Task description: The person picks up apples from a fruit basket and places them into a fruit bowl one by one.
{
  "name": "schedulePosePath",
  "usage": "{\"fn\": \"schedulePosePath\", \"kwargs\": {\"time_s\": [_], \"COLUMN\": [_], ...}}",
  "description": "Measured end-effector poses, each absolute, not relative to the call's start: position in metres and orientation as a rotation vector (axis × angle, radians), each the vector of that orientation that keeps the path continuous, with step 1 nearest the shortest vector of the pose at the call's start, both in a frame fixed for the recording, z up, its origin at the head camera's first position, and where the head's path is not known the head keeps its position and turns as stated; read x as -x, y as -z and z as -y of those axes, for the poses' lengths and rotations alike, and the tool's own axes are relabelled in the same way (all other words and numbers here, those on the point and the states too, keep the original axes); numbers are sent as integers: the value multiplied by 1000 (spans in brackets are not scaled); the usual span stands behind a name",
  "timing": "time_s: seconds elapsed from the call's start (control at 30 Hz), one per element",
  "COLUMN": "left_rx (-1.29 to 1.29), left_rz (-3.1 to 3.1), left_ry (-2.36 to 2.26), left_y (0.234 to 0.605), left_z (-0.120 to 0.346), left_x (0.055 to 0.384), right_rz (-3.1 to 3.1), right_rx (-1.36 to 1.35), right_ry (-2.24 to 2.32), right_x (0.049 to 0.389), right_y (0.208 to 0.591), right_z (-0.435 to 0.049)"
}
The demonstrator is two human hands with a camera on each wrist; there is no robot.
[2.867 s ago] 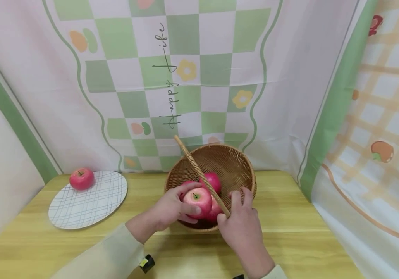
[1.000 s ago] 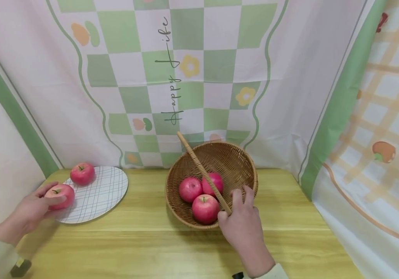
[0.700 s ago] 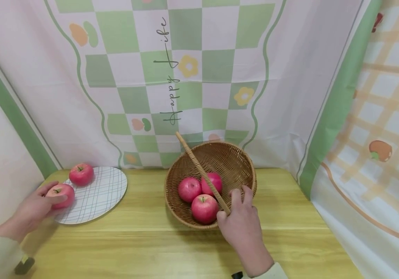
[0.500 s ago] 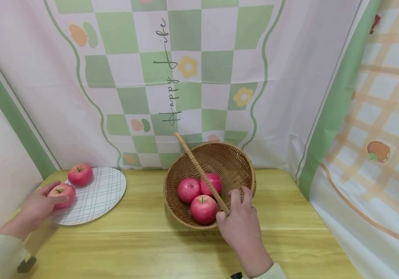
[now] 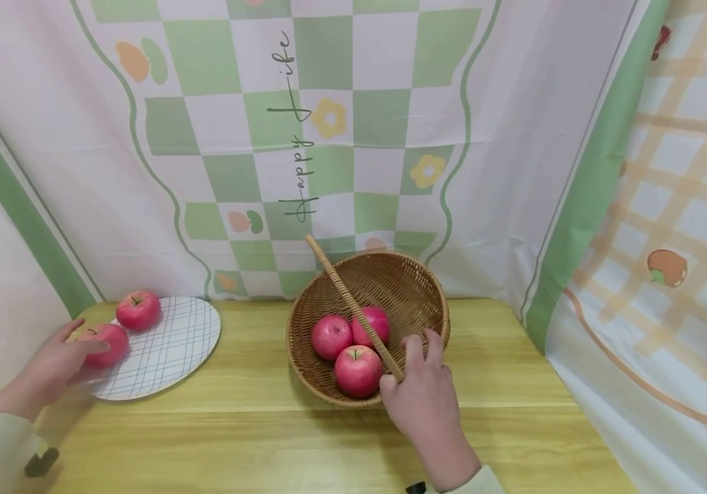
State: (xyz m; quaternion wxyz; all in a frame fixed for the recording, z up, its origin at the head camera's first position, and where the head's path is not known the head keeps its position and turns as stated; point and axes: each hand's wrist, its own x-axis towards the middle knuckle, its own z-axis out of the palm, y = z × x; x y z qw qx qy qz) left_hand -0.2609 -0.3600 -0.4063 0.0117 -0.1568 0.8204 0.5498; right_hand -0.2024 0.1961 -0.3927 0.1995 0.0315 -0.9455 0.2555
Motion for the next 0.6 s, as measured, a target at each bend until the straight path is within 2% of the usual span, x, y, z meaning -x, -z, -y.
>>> {"fn": "schedulePosePath", "kwargs": {"time_s": [0.4,0.6], "left_rx": [480,418], "left_rz": [-2425,-2620], "left_ry": [-1770,-1570], "left_y": [392,386], "left_z": [360,359], "left_x": [252,247], "right_rz": [2601,2605], "right_rx": [-101,-105], "right_ry": [-699,-699], "right_x": [204,203], "right_y": [395,394], "right_z": [-196,-196]}}
